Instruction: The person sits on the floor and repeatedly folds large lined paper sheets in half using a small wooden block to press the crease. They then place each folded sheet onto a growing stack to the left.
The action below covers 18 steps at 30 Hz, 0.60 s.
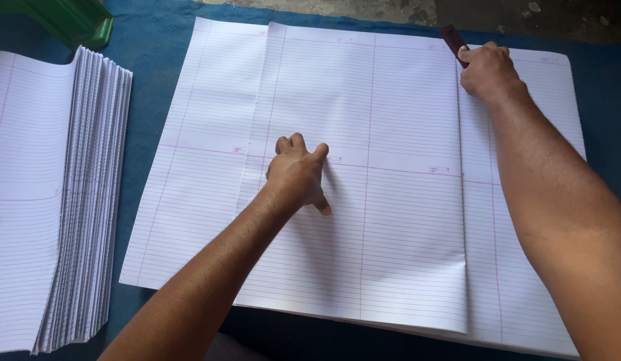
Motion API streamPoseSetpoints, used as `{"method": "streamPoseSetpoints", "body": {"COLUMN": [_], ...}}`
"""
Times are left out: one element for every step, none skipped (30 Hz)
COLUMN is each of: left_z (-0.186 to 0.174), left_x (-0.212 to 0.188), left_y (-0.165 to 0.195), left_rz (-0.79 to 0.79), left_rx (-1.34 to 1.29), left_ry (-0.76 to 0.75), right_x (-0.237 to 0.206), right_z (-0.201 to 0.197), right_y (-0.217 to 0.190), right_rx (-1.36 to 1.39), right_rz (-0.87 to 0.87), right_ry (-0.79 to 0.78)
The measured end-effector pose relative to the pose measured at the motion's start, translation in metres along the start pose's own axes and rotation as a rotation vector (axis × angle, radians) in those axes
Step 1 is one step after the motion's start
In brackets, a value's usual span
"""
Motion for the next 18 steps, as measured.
{"method": "streamPoseSetpoints", "body": {"left_z": [0.0, 0.0, 0.0, 0.001, 0.002, 0.002, 0.003, 0.003, 0.003, 0.004, 0.004, 0.005, 0.005, 0.006, 0.006, 0.007, 0.009, 0.01], "left_x": [-0.001, -0.002, -0.002, -0.002, -0.004, -0.006, -0.007, -0.008, -0.01, -0.012, -0.015, -0.018, -0.02, -0.023, -0.026, -0.029, -0.031, -0.033], "left_y": [0.0, 0.0, 0.0, 0.0, 0.0, 0.0, 0.0, 0.0, 0.001, 0.001, 0.001, 0.001, 0.001, 0.001, 0.0, 0.0, 0.001, 0.0], "left_rz": [0.002, -0.006, -0.013, -0.019, -0.018, -0.014, -0.01, -0.012, -0.015, -0.016, -0.008, -0.001, 0.006, 0.006, 0.004, 0.004, -0.008, -0.018], "left_rx": [-0.004, -0.005, -0.006, -0.008, -0.014, -0.02, -0.027, -0.025, -0.023, -0.023, -0.024, -0.024, -0.025, -0.029, -0.033, -0.037, -0.046, -0.055], "left_ry": [0.003, 0.004, 0.003, 0.0, 0.004, 0.01, 0.017, 0.025, 0.032, 0.038, 0.046, 0.053, 0.06, 0.073, 0.085, 0.092, 0.089, 0.085], "right_x": [-0.002, -0.005, -0.009, -0.015, -0.02, -0.028, -0.037, -0.046, -0.056, -0.069, -0.082, -0.096, -0.109, -0.123, -0.136, -0.151, -0.166, -0.179], "right_z": [-0.001, -0.003, -0.002, -0.001, 0.0, -0.004, -0.008, -0.013, -0.015, -0.016, -0.017, -0.018, -0.019, -0.02, -0.023, -0.024, -0.025, -0.028], "right_y": [0.002, 0.002, 0.004, 0.007, 0.011, 0.013, 0.014, 0.014, 0.017, 0.018, 0.02, 0.021, 0.023, 0.025, 0.024, 0.024, 0.027, 0.029], "right_rx": [0.008, 0.018, 0.042, 0.065, 0.087, 0.079, 0.07, 0.062, 0.08, 0.095, 0.111, 0.116, 0.12, 0.126, 0.145, 0.162, 0.177, 0.184], "right_rz": [-0.011, -0.022, -0.014, -0.005, 0.005, -0.025, -0.055, -0.086, -0.085, -0.084, -0.083, -0.079, -0.075, -0.071, -0.111, -0.15, -0.185, -0.224], "right_ry": [0.02, 0.041, 0.02, -0.002, -0.023, 0.001, 0.025, 0.049, 0.028, 0.007, -0.014, -0.04, -0.066, -0.091, -0.073, -0.059, -0.046, -0.014]}}
Point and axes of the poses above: each hand's wrist, its own x-axis towards the middle knuckle, its own z-axis out of the palm, y = z × x, the point moved 6 cm from there along x, towards the middle knuckle, and after that the axes turned 11 degrees about -x, right-handed, at the moved point
